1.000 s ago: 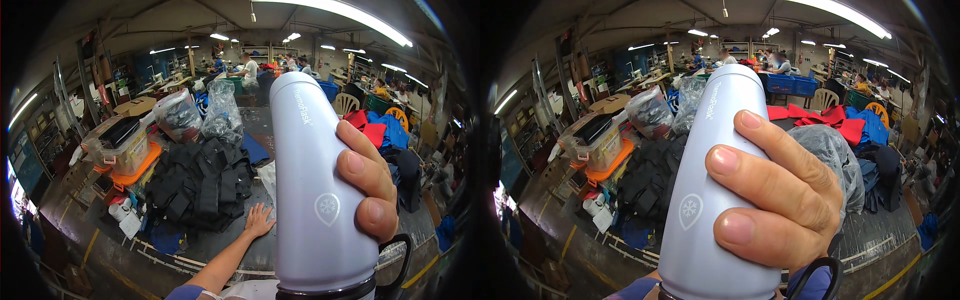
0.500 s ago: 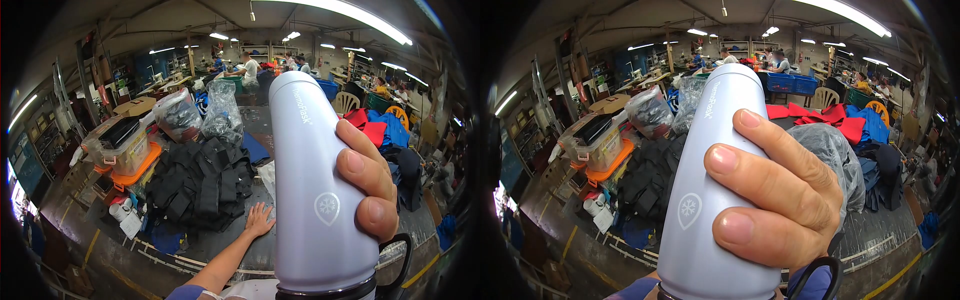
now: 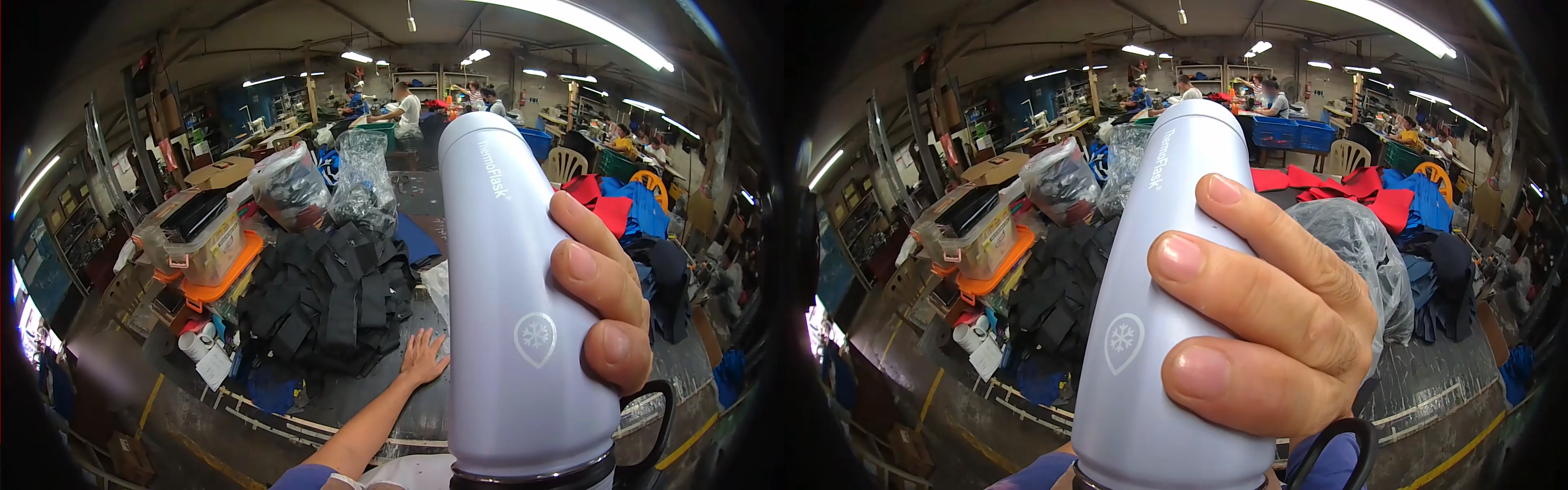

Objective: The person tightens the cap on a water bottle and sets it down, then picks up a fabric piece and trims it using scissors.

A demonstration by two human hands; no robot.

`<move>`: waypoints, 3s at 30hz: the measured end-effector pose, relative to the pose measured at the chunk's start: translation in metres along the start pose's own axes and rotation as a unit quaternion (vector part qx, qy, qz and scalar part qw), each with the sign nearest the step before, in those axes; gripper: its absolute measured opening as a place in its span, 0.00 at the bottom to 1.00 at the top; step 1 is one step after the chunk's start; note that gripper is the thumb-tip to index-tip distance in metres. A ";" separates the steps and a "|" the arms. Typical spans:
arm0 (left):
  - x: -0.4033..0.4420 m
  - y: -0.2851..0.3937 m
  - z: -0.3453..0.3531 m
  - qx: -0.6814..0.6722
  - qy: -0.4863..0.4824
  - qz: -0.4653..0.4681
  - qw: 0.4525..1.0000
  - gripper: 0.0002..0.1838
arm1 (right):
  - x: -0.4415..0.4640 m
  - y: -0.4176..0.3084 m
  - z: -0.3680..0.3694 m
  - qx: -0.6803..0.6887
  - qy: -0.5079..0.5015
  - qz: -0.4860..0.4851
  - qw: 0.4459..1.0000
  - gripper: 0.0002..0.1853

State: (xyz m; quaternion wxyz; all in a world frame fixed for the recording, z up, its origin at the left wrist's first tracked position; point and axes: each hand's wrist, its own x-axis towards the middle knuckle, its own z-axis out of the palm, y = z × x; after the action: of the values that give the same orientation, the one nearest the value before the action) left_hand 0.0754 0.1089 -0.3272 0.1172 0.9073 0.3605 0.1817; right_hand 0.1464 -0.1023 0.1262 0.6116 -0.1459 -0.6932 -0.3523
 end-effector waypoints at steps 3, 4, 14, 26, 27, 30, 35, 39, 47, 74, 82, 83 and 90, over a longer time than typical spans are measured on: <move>0.000 0.001 -0.002 -0.002 -0.007 -0.002 1.000 0.40 | 0.001 -0.009 -0.018 -0.024 -0.151 0.068 0.986 0.46; 0.000 0.002 -0.003 -0.004 -0.007 -0.002 1.000 0.40 | 0.000 -0.008 -0.019 -0.025 -0.151 0.067 0.986 0.46; 0.000 -0.002 0.005 0.005 0.001 0.003 1.000 0.39 | -0.002 -0.003 -0.015 -0.011 -0.107 0.045 0.993 0.37; 0.001 0.000 0.001 0.009 -0.006 0.001 1.000 0.38 | -0.010 -0.001 -0.007 -0.004 -0.074 0.048 0.996 0.27; 0.001 0.000 0.001 0.009 -0.009 0.001 1.000 0.38 | -0.012 -0.001 -0.005 0.003 -0.033 0.044 0.998 0.18; 0.001 -0.004 0.007 0.009 -0.008 0.006 1.000 0.39 | -0.025 -0.004 -0.014 0.008 -0.062 0.065 0.996 0.17; 0.005 -0.027 0.051 0.085 0.022 0.034 0.996 0.40 | -0.037 -0.026 -0.037 0.064 -0.141 0.201 0.967 0.17; 0.002 -0.039 0.052 0.143 0.009 0.056 0.988 0.39 | -0.058 -0.043 -0.048 0.074 -0.159 0.276 0.945 0.19; 0.046 0.057 -0.125 -0.393 -0.095 0.003 0.914 0.26 | -0.149 -0.070 -0.072 0.225 -0.217 0.494 0.811 0.34; -0.100 0.131 -0.245 -0.450 0.143 0.136 0.871 0.19 | -0.268 -0.114 -0.053 0.128 -0.217 0.566 0.785 0.44; -0.129 0.109 -0.277 -0.305 0.098 0.167 0.932 0.32 | -0.276 -0.110 -0.018 0.182 -0.240 0.551 0.778 0.44; -0.134 0.109 -0.278 -0.302 0.104 0.160 0.934 0.32 | -0.277 -0.110 -0.015 0.187 -0.239 0.550 0.778 0.44; -0.155 0.095 -0.270 -0.404 0.076 0.100 0.906 0.48 | -0.279 -0.112 0.001 0.188 -0.267 0.546 0.772 0.44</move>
State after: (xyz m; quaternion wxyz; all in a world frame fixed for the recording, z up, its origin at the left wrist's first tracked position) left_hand -0.0827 -0.0447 -0.0882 0.4275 0.7968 0.1712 0.3912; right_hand 0.1330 -0.1172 -0.1736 0.5069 -0.4696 -0.6849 0.2311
